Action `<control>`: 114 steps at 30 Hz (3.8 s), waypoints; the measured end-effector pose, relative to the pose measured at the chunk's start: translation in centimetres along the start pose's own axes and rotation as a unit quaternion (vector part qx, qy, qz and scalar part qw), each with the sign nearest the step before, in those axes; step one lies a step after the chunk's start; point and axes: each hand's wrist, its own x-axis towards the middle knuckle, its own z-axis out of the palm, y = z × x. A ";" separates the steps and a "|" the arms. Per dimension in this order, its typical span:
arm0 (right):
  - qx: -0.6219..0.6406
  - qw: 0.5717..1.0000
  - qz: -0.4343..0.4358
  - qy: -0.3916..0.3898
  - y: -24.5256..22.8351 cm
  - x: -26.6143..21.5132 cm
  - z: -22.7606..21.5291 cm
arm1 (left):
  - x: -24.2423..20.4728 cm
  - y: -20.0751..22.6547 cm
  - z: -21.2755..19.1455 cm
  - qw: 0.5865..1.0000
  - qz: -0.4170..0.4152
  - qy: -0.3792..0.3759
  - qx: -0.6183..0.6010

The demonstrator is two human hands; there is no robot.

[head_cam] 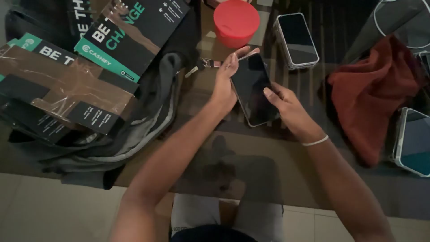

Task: The recorder cleans multiple mobile phones and their cases using a cloth.

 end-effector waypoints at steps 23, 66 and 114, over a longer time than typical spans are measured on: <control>0.224 0.957 0.031 0.182 -0.5 0.9 -2.7 | -1.6 -0.7 2.1 0.907 -0.200 -0.094 0.357; -0.082 0.953 -0.210 0.201 0.1 -0.7 -1.1 | -3.5 -0.7 4.8 0.655 0.221 -0.299 0.658; -0.358 0.810 -0.157 0.438 3.5 -17.1 -19.8 | -5.4 -1.3 6.3 0.619 0.131 -0.398 0.665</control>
